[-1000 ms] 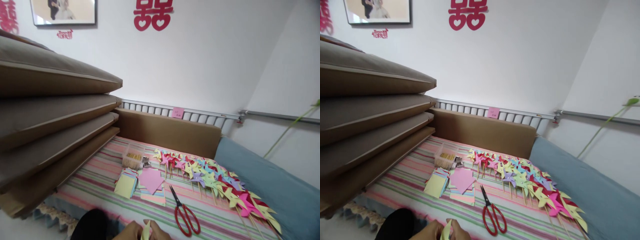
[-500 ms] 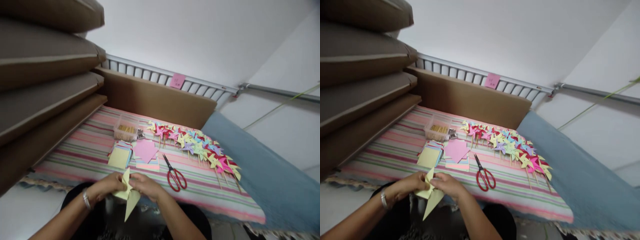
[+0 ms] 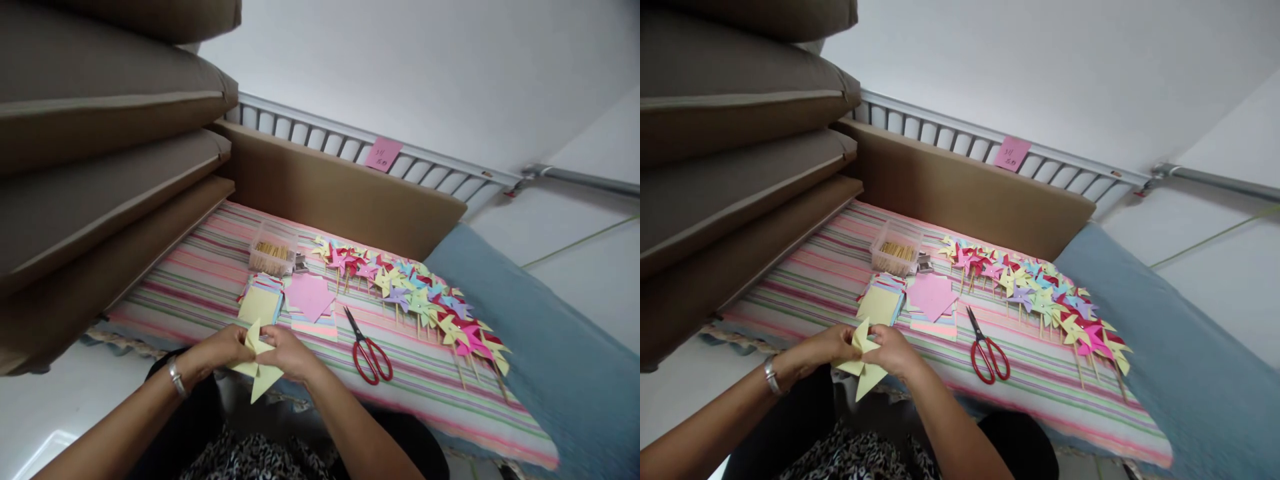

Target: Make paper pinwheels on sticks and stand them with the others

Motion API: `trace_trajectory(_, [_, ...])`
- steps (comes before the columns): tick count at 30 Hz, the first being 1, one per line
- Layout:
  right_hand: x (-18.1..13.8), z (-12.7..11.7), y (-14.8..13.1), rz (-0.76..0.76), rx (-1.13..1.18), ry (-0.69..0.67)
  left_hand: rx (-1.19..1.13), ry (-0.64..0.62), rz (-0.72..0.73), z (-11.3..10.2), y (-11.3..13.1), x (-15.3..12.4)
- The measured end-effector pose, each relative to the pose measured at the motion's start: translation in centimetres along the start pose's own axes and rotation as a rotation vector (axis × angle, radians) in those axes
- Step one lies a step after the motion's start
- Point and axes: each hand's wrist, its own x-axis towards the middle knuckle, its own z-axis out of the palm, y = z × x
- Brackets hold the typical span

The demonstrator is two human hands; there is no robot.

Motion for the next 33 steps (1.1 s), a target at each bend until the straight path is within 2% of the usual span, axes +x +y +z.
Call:
trace_trajectory(5, [-1.0, -0.2, 0.7, -0.040, 0.010, 0.068, -0.019, 0.052, 0.059, 1.1, -0.2, 0.0])
trace_trajectory(10, [-3.0, -2.1, 1.4, -0.109, 0.091, 0.253, -0.283, 0.381, 0.118, 3.7, -0.7, -0.5])
trace_trajectory(12, [-3.9, -2.9, 1.8, -0.142, 0.130, 0.330, -0.410, 0.354, 0.108, 5.7, -0.9, -0.6])
trace_trajectory(16, [-5.9, -4.0, 2.6, -0.211, 0.193, 0.422, -0.542, 0.154, 0.110, 10.3, -0.9, -0.5])
trace_trajectory(20, [-7.5, -4.8, 3.3, -0.255, 0.234, 0.465, -0.525, 0.156, 0.115, 13.3, -0.2, 0.2])
trace_trajectory(33, [-8.3, -5.5, 4.9, -0.273, 0.262, 0.438, -0.450, 0.355, 0.121, 15.1, 0.0, -0.3])
